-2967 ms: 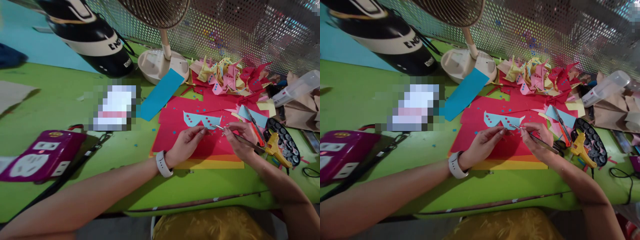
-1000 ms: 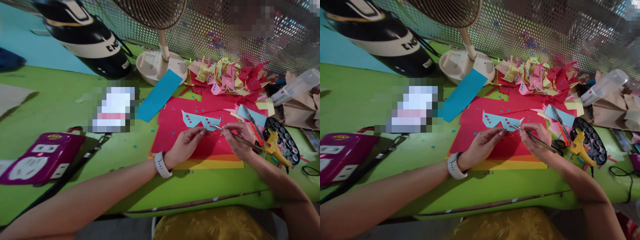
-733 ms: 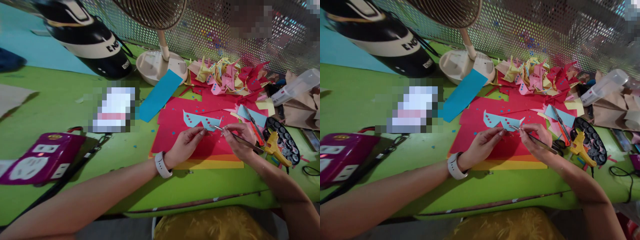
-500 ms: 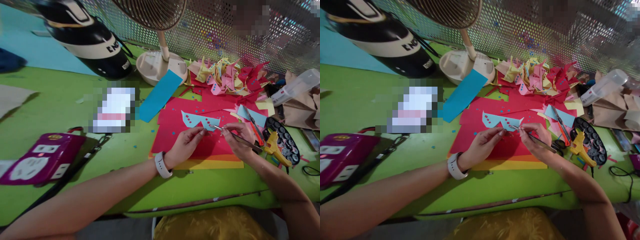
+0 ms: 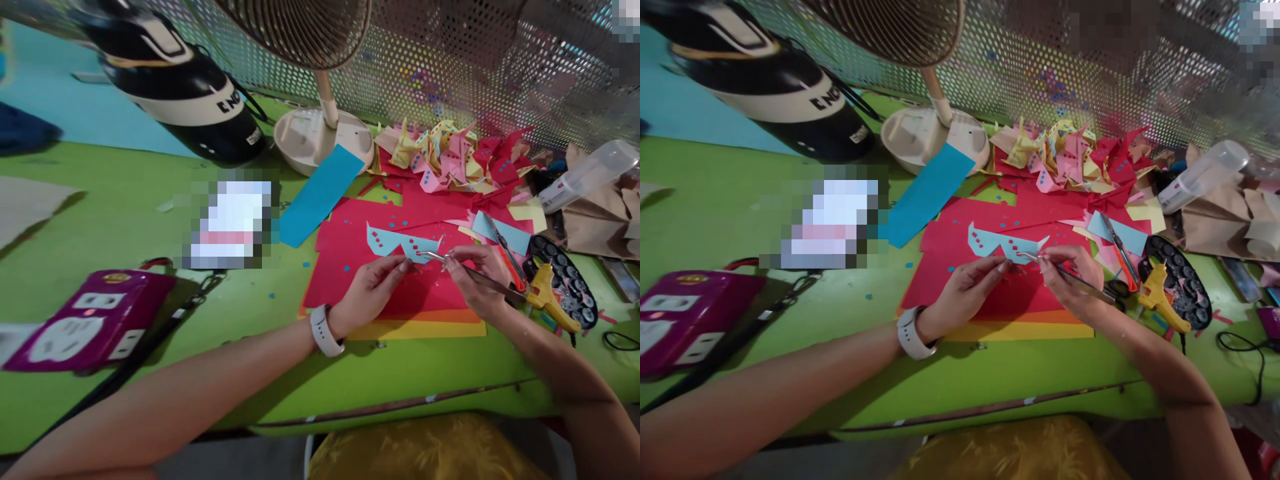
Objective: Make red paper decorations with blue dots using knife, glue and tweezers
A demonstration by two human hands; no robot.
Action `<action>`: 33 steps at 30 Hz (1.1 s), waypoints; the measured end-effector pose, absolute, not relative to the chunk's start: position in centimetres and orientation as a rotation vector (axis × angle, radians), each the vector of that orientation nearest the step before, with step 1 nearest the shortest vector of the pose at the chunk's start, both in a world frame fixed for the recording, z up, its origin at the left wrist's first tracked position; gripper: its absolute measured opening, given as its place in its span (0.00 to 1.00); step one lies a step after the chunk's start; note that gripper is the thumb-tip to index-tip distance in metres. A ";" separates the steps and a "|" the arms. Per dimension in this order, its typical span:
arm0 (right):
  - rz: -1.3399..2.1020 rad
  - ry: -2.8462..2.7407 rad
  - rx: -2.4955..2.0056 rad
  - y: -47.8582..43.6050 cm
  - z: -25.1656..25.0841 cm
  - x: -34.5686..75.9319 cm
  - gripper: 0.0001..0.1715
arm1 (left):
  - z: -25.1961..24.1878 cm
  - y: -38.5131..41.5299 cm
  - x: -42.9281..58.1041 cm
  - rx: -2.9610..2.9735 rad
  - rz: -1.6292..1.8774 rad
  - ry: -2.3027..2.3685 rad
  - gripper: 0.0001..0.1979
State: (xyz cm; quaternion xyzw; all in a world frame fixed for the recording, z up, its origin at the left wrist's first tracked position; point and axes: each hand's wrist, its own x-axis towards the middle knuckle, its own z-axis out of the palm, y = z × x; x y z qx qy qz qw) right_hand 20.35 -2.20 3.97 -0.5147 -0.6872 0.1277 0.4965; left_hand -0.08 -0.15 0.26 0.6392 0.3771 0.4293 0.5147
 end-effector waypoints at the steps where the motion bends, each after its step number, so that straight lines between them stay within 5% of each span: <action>1: 0.292 -1.651 -1.243 -2.3 4.1 20.6 0.07 | 0.3 -0.2 -0.1 1.538 1.032 0.903 0.15; 7: 0.482 -1.684 -1.129 -1.2 5.2 22.2 0.20 | 0.1 -0.3 0.0 1.578 1.036 0.901 0.18; 25: 0.685 -1.787 -1.058 1.3 4.1 22.1 0.14 | 0.0 -0.5 0.0 1.728 1.035 0.896 0.19; 33: 0.369 -1.594 -1.167 4.1 5.6 27.2 0.14 | -0.5 -0.4 -0.3 1.751 1.017 0.918 0.17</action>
